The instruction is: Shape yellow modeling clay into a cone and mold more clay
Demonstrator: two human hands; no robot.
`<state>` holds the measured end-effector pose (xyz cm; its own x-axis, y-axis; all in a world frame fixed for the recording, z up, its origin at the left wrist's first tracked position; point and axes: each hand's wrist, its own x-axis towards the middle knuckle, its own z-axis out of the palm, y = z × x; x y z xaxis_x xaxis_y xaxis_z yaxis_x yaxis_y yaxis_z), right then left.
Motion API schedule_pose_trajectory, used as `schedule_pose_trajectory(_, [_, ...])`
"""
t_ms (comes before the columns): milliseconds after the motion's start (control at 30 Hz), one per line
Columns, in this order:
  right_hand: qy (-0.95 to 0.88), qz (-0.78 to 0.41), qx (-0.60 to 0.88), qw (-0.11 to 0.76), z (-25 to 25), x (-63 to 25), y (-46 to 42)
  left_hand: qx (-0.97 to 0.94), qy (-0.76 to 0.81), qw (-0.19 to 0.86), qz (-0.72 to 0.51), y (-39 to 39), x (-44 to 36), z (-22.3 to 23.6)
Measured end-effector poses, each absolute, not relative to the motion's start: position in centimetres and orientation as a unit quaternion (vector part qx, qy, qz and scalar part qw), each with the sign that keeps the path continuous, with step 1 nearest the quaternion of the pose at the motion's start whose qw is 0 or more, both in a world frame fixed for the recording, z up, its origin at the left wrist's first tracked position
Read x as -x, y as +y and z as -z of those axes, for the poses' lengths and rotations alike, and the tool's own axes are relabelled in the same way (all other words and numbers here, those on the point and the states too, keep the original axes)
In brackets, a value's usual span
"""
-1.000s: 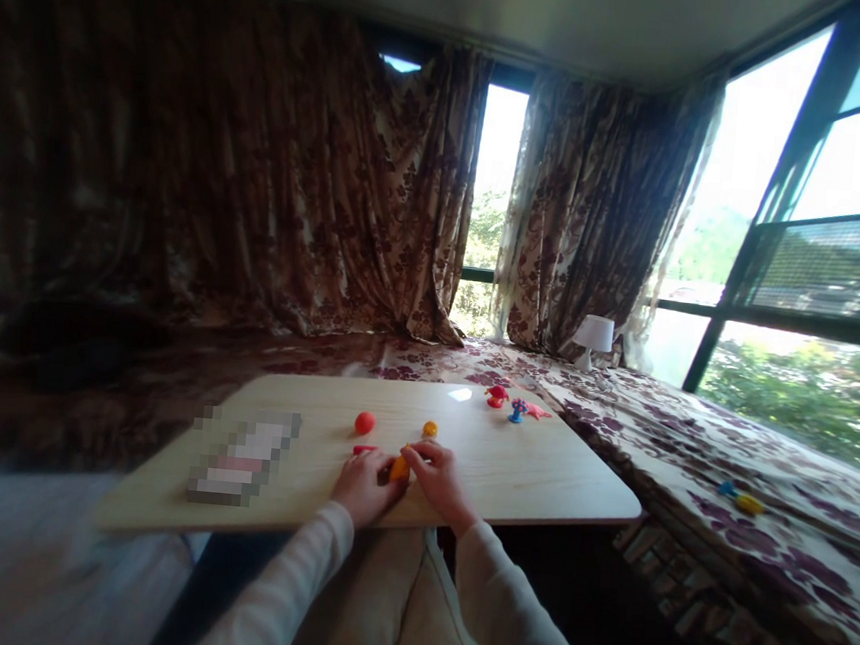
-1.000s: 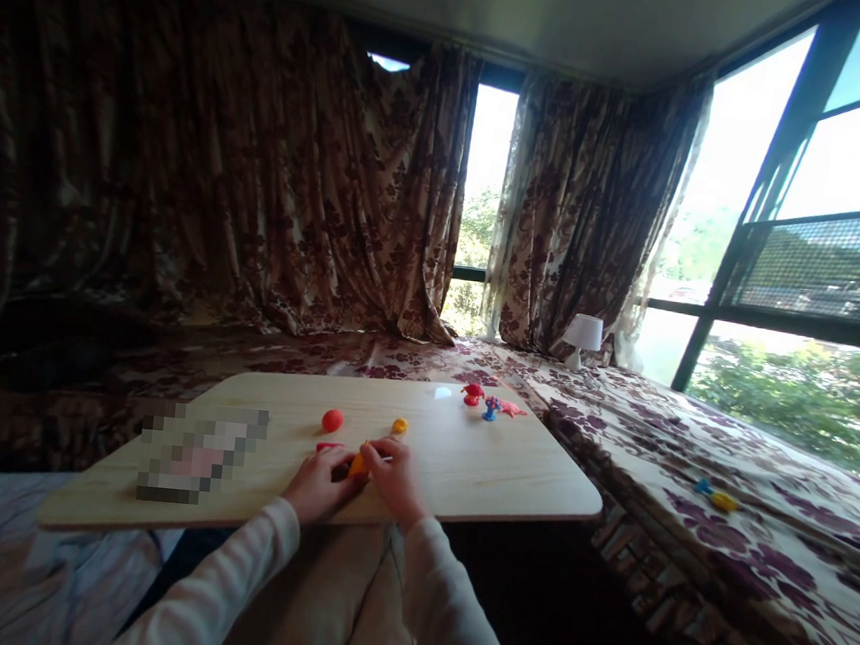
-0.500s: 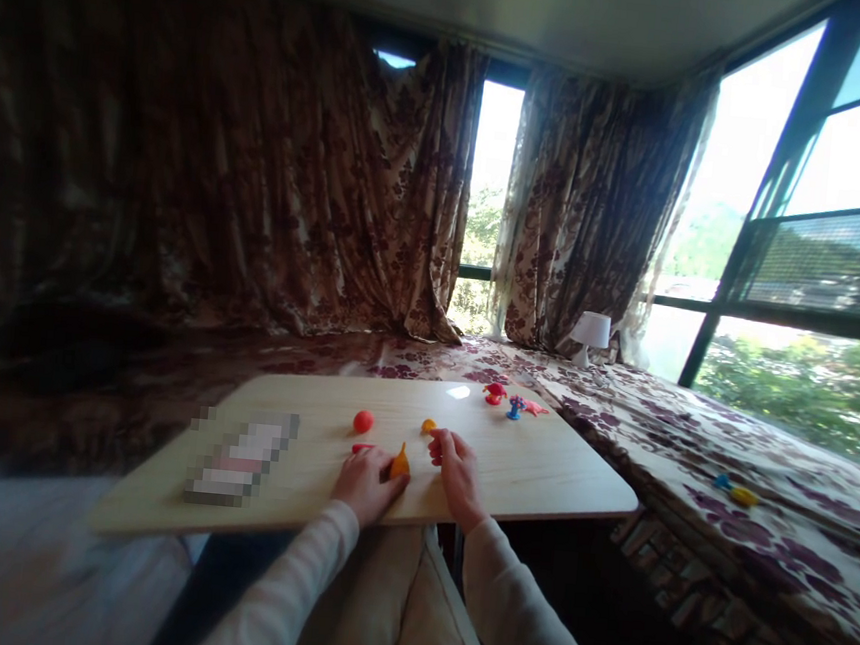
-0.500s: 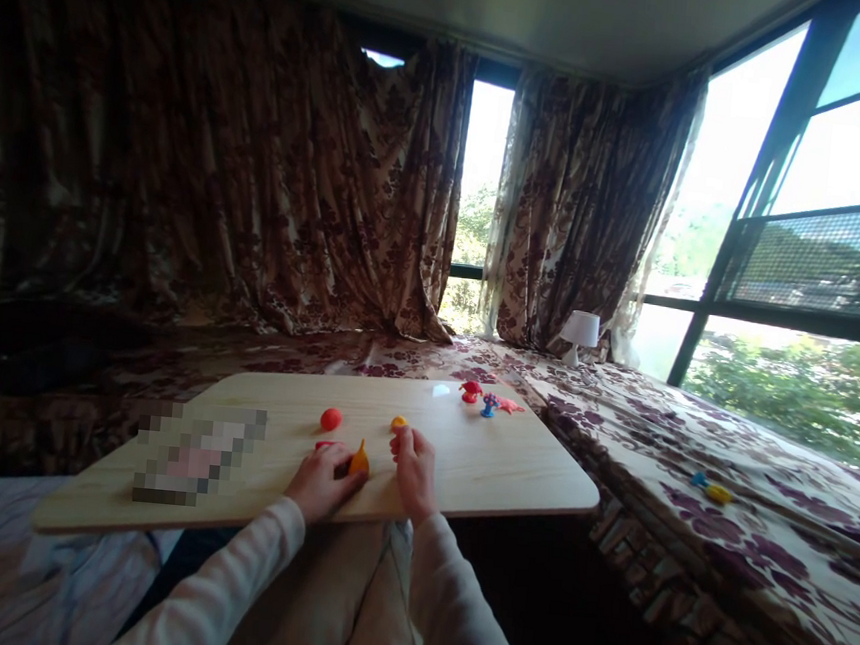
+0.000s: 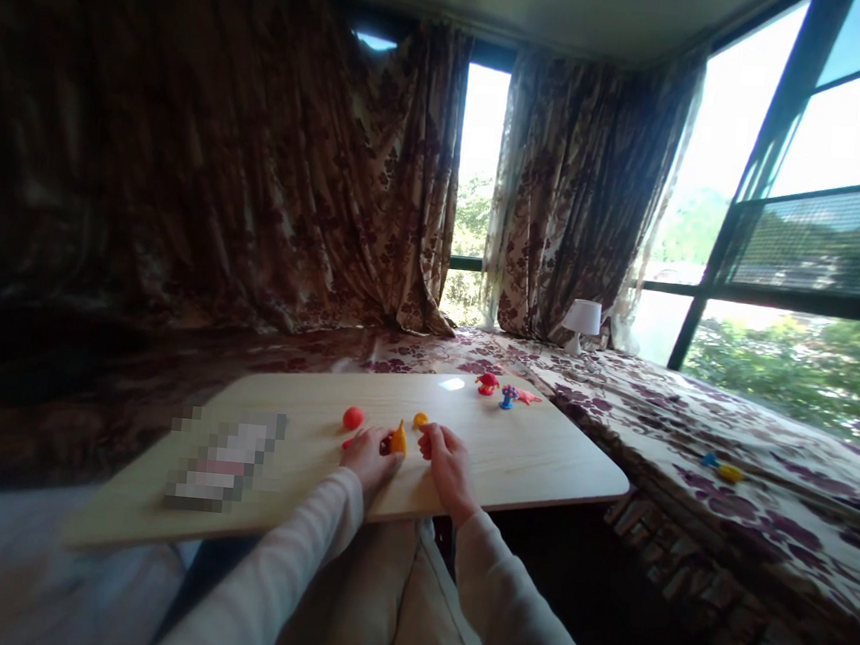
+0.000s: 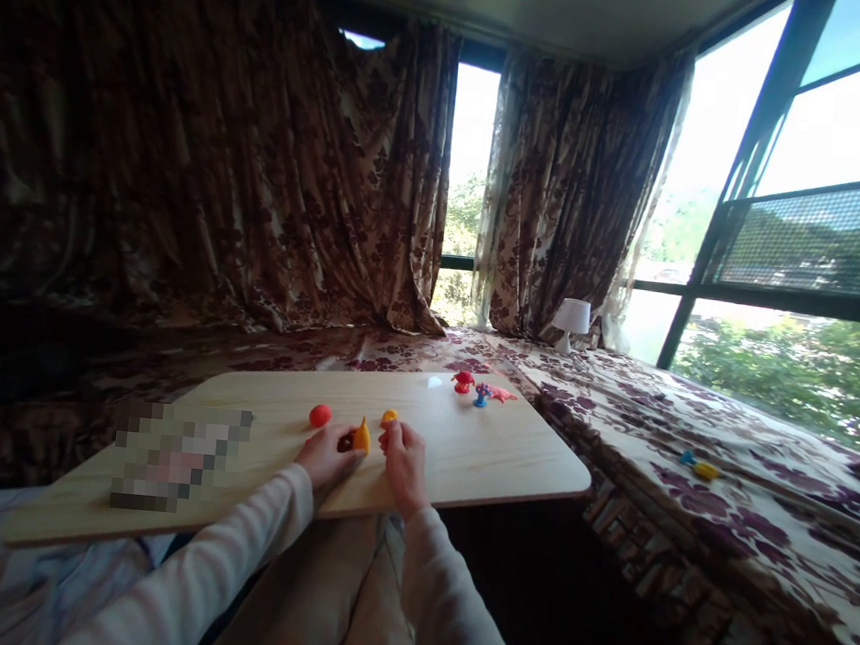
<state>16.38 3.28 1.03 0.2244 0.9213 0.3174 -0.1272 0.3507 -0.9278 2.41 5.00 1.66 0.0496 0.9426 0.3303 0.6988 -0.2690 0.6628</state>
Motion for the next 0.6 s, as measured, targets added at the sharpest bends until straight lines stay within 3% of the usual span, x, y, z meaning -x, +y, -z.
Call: schedule_pose_trajectory(600, [-0.495,-0.396,0.409,0.656,-1.3,-16.2,2.9,-0.738,0.539,0.151,-0.377,1.7,-0.8,-1.1])
